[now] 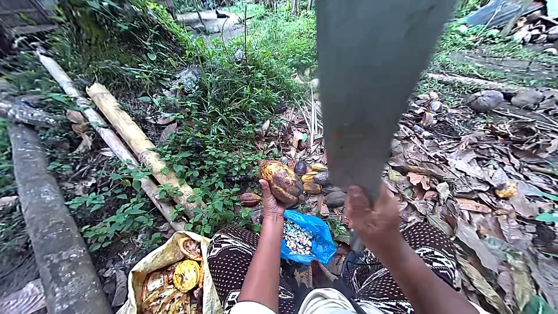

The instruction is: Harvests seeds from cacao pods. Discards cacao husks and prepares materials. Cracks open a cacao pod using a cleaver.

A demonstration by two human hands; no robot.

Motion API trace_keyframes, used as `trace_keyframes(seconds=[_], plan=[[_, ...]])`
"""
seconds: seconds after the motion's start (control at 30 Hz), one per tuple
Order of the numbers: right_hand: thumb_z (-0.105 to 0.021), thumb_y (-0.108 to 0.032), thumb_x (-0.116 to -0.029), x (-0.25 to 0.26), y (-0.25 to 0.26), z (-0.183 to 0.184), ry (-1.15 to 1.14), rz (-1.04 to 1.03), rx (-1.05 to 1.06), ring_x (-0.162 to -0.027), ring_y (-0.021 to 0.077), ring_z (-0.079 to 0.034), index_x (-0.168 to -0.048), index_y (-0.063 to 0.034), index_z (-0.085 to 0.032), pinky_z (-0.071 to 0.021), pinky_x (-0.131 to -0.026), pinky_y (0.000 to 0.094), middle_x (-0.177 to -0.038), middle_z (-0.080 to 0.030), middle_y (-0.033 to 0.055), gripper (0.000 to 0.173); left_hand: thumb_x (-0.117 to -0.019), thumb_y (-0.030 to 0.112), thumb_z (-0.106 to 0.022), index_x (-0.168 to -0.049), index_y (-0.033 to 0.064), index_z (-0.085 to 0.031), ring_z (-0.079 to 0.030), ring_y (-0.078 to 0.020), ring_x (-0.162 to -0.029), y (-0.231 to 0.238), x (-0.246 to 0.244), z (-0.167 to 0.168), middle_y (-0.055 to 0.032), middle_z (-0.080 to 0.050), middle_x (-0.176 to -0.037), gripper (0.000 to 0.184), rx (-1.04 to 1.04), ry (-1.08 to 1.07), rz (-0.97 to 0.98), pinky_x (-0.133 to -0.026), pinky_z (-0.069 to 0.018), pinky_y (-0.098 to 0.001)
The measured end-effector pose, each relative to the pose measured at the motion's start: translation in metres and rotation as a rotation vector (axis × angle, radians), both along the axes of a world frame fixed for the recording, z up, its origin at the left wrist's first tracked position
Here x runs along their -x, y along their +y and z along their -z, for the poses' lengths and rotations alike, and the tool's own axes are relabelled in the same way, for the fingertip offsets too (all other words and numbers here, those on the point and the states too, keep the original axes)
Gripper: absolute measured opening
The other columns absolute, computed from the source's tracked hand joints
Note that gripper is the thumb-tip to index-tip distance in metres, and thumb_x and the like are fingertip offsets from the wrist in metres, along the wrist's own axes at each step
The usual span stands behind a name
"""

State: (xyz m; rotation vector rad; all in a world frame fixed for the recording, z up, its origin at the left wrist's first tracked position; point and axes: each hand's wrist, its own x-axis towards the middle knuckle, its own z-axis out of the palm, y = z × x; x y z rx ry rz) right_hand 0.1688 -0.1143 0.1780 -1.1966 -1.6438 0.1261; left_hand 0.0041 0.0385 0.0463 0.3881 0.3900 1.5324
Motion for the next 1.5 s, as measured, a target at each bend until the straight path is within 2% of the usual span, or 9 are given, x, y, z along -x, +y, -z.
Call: trace_keyframes(seconds=[0.1,0.17,0.5,0.77,0.97,1.13,1.27,1.43,1.5], plan=[[-0.041,-0.027,-0.1113,0.003,0.012,0.025,-0.174,-0.049,0.747,-0.087,0.0372,-0.070,-0.134,0.0064,-0.054,-0.0557,-0.084,0.0534,-0.093,-0.068,0.0241,0.042,-0.0564,0.067,-0.089,-0.125,0.0155,-0.059,-0.073,-0.0178,-0.092,-0.006,-0.005,-0.003,-0.0059,-0.073,-0.102,0.091,-0.009,0.098,0.055,-0.078,-0.0627,-0.0392],[-0.040,-0.027,-0.1121,-0.001,0.022,0.035,-0.187,-0.071,0.921,-0.083,0.0364,-0.069,-0.139,0.0044,-0.050,-0.0556,-0.081,0.0524,-0.094,-0.066,0.0234,0.043,-0.0653,0.060,-0.088,-0.130,0.0090,-0.051,-0.071,-0.0195,-0.091,-0.006,-0.006,0.005,-0.0096,-0.071,-0.103,0.091,0.006,0.098,0.101,-0.079,-0.0620,-0.0395],[-0.049,-0.024,-0.1082,0.022,0.011,0.099,-0.062,0.112,0.651,-0.093,0.0415,-0.073,-0.134,0.0118,-0.057,-0.0568,-0.088,0.0543,-0.096,-0.072,0.0269,0.045,-0.1029,0.025,-0.055,-0.155,0.0121,-0.024,-0.063,-0.0228,-0.107,-0.001,-0.019,0.008,-0.0179,-0.057,-0.128,0.063,0.133,0.276,-0.100,-0.089,-0.0565,-0.0400],[-0.041,-0.025,-0.1119,-0.010,0.009,0.025,-0.083,-0.100,1.083,-0.070,0.0294,-0.064,-0.145,-0.0005,-0.042,-0.0559,-0.069,0.0470,-0.089,-0.061,0.0179,0.041,-0.0845,0.034,-0.076,-0.158,0.0082,-0.024,-0.065,-0.0180,-0.104,-0.001,-0.004,0.026,-0.0158,-0.060,-0.127,0.093,0.043,0.433,-0.086,-0.089,-0.0577,-0.0370],[-0.042,-0.030,-0.1099,-0.021,-0.010,0.025,0.002,0.009,0.290,-0.053,0.0155,-0.059,-0.117,0.0080,-0.061,-0.0547,-0.053,0.0346,-0.065,-0.058,0.0068,0.043,-0.0477,0.072,-0.091,-0.142,0.0046,-0.040,-0.070,-0.0117,-0.092,0.004,-0.005,0.024,-0.0051,-0.070,-0.106,0.126,-0.015,0.414,-0.003,-0.082,-0.0612,-0.0324],[-0.045,-0.029,-0.1109,-0.013,-0.006,0.016,0.093,0.063,0.048,-0.050,0.0099,-0.057,-0.112,0.0070,-0.057,-0.0544,-0.048,0.0289,-0.064,-0.056,0.0046,0.038,-0.0446,0.073,-0.091,-0.139,0.0022,-0.043,-0.071,-0.0128,-0.092,-0.004,-0.017,0.033,-0.0063,-0.070,-0.105,0.127,-0.018,0.416,0.033,-0.083,-0.0614,-0.0334],[-0.040,-0.026,-0.1115,-0.008,0.005,0.046,-0.147,0.054,0.909,-0.099,0.0404,-0.069,-0.139,0.0058,-0.049,-0.0529,-0.093,0.0550,-0.104,-0.068,0.0262,0.043,-0.0529,0.080,-0.083,-0.148,-0.0037,-0.034,-0.069,-0.0144,-0.097,-0.014,-0.020,0.037,-0.0108,-0.068,-0.114,0.135,-0.074,0.626,0.125,-0.087,-0.0601,-0.0350],[-0.039,-0.025,-0.1116,-0.010,0.004,0.053,-0.142,0.069,0.846,-0.097,0.0405,-0.069,-0.137,0.0068,-0.051,-0.0534,-0.090,0.0548,-0.100,-0.069,0.0257,0.043,-0.0647,0.084,-0.073,-0.152,0.0034,-0.029,-0.067,-0.0134,-0.104,-0.018,-0.026,0.031,-0.0089,-0.065,-0.122,0.126,-0.033,0.504,0.135,-0.090,-0.0584,-0.0345],[-0.041,-0.025,-0.1106,-0.006,0.005,0.060,-0.112,0.101,0.716,-0.090,0.0400,-0.070,-0.134,0.0089,-0.054,-0.0552,-0.085,0.0542,-0.093,-0.069,0.0247,0.043,-0.0939,0.080,-0.031,-0.161,0.0153,-0.019,-0.060,-0.0239,-0.121,-0.025,-0.023,0.031,-0.0145,-0.054,-0.143,0.094,0.118,0.429,0.202,-0.095,-0.0547,-0.0451]])
